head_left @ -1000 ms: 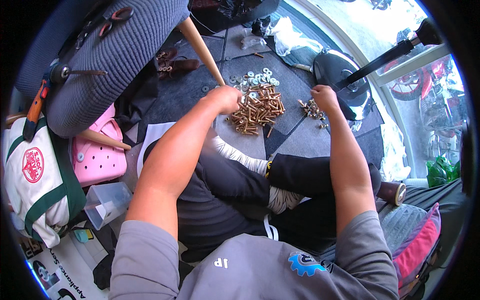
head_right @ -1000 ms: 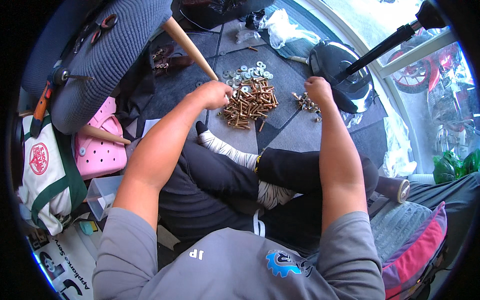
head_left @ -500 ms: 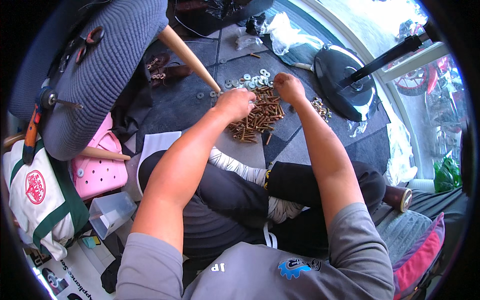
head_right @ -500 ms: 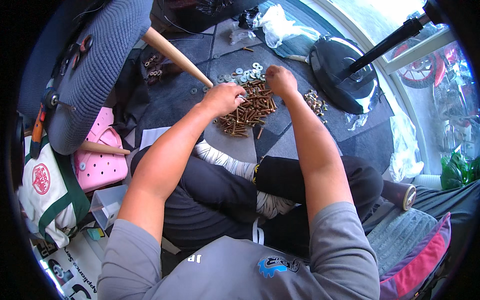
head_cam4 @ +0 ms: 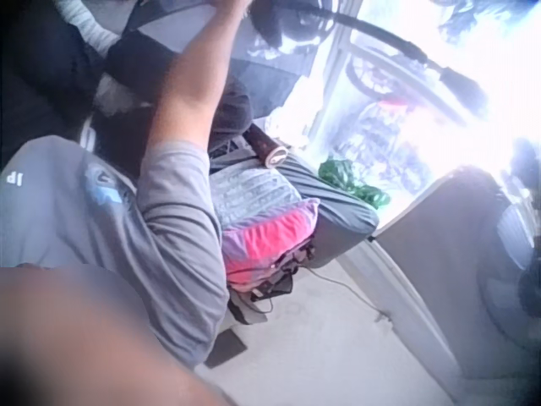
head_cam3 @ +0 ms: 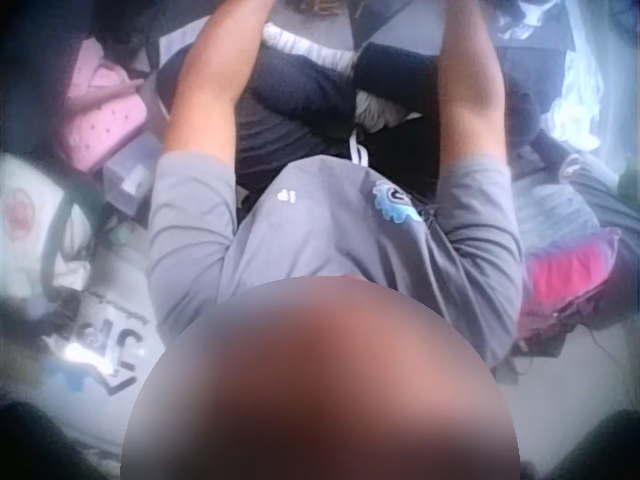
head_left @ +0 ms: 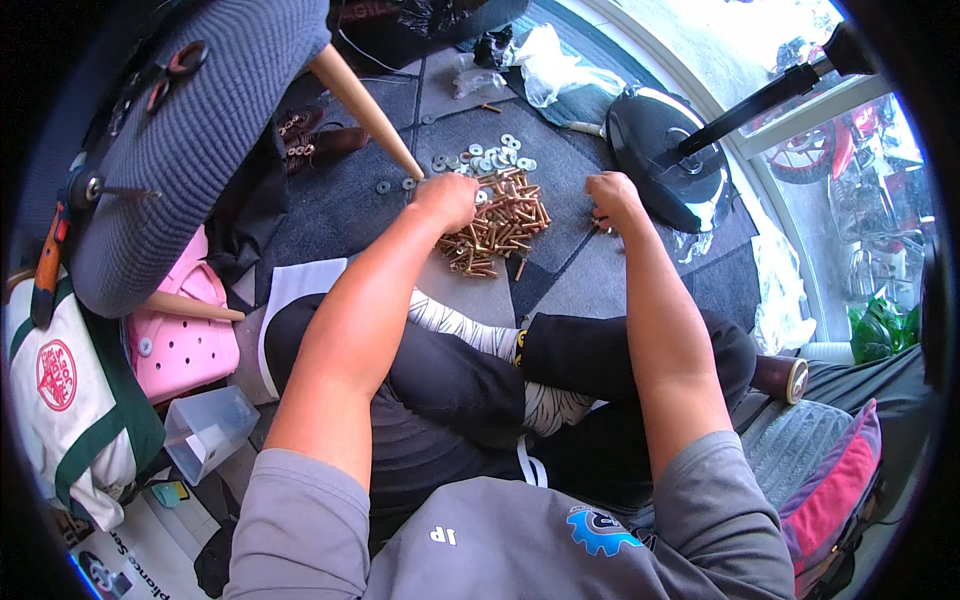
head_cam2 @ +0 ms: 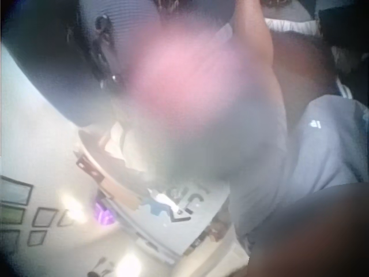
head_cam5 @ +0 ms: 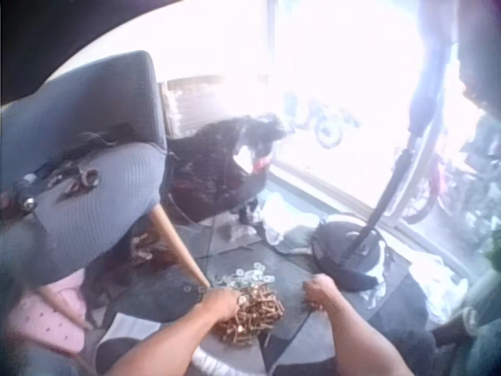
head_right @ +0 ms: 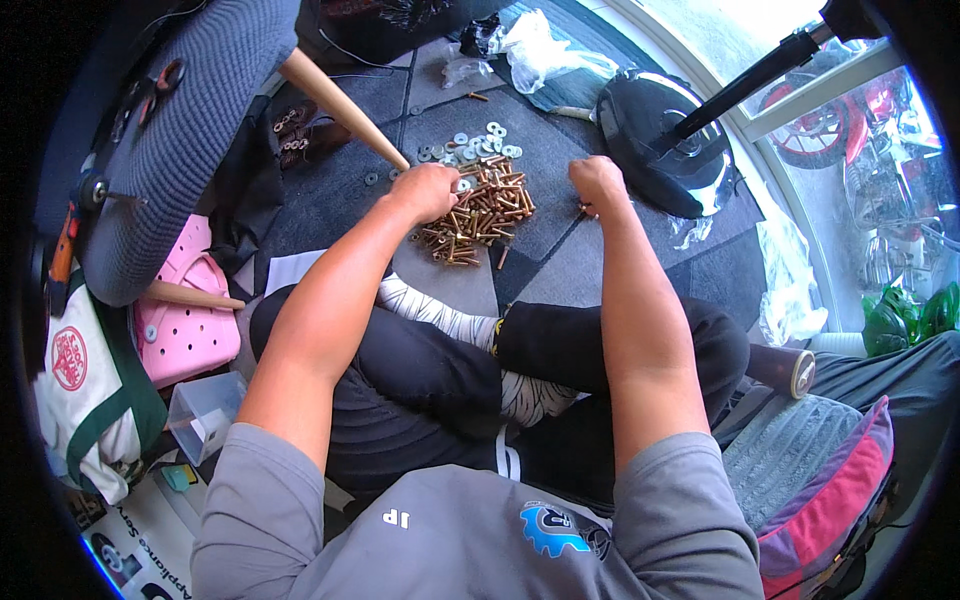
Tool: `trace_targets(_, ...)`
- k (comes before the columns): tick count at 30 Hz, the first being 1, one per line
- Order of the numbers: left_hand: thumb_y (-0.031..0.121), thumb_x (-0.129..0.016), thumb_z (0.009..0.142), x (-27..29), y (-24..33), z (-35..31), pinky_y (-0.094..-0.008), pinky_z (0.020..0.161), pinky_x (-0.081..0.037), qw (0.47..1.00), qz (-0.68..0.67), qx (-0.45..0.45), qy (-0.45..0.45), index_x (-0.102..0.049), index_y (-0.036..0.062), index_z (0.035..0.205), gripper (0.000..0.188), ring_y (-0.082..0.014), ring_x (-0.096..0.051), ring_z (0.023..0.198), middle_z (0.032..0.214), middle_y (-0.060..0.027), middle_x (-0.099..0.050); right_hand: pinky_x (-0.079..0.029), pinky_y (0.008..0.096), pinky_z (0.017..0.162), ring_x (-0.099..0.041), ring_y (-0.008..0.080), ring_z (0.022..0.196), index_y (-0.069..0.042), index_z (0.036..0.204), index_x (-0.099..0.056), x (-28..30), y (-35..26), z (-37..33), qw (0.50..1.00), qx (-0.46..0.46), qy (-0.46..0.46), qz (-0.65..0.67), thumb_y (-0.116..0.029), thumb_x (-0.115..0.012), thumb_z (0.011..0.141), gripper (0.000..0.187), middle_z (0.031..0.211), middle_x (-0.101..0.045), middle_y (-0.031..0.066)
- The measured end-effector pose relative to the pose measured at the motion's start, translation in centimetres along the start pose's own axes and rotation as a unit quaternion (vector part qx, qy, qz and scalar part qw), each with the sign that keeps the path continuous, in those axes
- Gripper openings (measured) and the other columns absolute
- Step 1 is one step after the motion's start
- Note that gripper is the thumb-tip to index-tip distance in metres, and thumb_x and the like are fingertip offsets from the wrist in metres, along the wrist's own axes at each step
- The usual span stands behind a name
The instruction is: The person sits on the floor and assembles small metal hardware components by hand. They pick up brass-colored cylindrical pieces and white washers, then insert the washers into the cylinders one by one. The person occasionally pauses to gather more parts from a plastic bag.
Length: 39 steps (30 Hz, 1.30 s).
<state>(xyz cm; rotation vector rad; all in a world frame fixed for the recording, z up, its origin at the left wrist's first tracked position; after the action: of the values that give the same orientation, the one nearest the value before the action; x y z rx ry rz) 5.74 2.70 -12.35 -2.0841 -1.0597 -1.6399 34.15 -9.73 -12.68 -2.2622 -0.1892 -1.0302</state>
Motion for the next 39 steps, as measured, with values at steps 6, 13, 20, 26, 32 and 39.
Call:
trace_targets(6, 0.023, -0.078, 0.087, 0.3, -1.9, 0.7, -0.0464, 0.093, -0.057, 0.993, -0.113, 0.023, 0.003, -0.078, 0.0139, 0.102, 0.017, -0.0335, -0.074, 0.103, 0.105, -0.0132, -0.078, -0.064, 0.0363, 0.068, -0.072, 0.0183, 0.069, 0.004, 0.106, -0.073, 0.2, -1.8, -2.5, 0.975, 0.100, 0.001, 0.200, -0.017, -0.070, 0.089, 0.028, 0.085, -0.073, 0.0126)
trace_targets(13, 0.005, -0.059, 0.091, 1.9, -1.1, 0.3, -0.0317, 0.067, -0.056, 0.814, -0.566, 0.091, -0.091, -0.063, 0.0078, 0.143, 0.052, -0.0159, -0.066, 0.072, 0.087, -0.0059, -0.067, -0.063, 0.0320, 0.074, -0.072, 0.0155, 0.080, 0.000, 0.114, -0.071, -0.7, -5.2, -5.5, 0.899, 0.213, -0.133, 0.359, -0.008, -0.073, 0.096, 0.020, 0.094, -0.072, 0.0065)
trace_targets(20, 0.020, -0.066, 0.106, 5.0, 1.2, -1.9, -0.0298, 0.076, -0.060, 0.674, -0.731, 0.097, -0.026, -0.065, 0.0122, 0.122, 0.018, -0.0109, -0.070, 0.080, 0.099, -0.0016, -0.076, -0.063, 0.0302, 0.074, -0.069, 0.0124, 0.082, 0.000, 0.118, -0.072, -1.9, -8.4, -7.8, 0.843, 0.253, -0.242, 0.407, -0.006, -0.071, 0.099, 0.021, 0.098, -0.070, 0.0033)
trace_targets(26, 0.026, -0.075, 0.102, 5.4, 1.2, -1.8, -0.0276, 0.071, -0.055, 0.644, -0.761, 0.079, -0.005, -0.069, 0.0143, 0.112, 0.017, -0.0093, -0.064, 0.075, 0.092, 0.0032, -0.072, -0.063, 0.0334, 0.078, -0.072, 0.0154, 0.083, -0.001, 0.127, -0.066, -3.0, -9.5, -8.3, 0.824, 0.271, -0.255, 0.427, -0.008, -0.069, 0.102, 0.026, 0.098, -0.072, 0.0039)
trace_targets(32, 0.026, -0.069, 0.106, 6.4, 1.8, -1.1, -0.0255, 0.071, -0.051, 0.528, -0.848, -0.024, -0.029, -0.068, 0.0155, 0.113, 0.012, -0.0087, -0.064, 0.084, 0.098, 0.0031, -0.070, -0.064, 0.0349, 0.080, -0.069, 0.0122, 0.081, -0.002, 0.116, -0.067, -3.0, -11.2, -8.8, 0.746, 0.288, -0.237, 0.551, -0.009, -0.068, 0.104, 0.015, 0.095, -0.071, 0.0031)
trace_targets(39, 0.036, -0.079, 0.098, 8.1, 1.9, -3.6, -0.0268, 0.068, -0.054, 0.530, -0.847, 0.034, 0.008, -0.077, 0.0167, 0.099, 0.019, -0.0085, -0.065, 0.074, 0.085, 0.0058, -0.072, -0.060, 0.0281, 0.077, -0.067, 0.0078, 0.088, -0.003, 0.125, -0.075, -2.5, -13.2, -11.2, 0.802, 0.366, -0.071, 0.466, -0.026, -0.073, 0.104, 0.031, 0.103, -0.075, 0.0015)
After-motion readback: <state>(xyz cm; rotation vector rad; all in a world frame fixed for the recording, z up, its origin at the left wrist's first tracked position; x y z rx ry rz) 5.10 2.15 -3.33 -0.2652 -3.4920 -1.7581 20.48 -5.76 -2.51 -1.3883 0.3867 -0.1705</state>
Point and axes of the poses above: each hand's wrist, its own z-axis towards the middle knuckle, its own x-axis out of the back of the hand, y = z × x, the point moved 3 cm from there along z, towards the middle knuckle
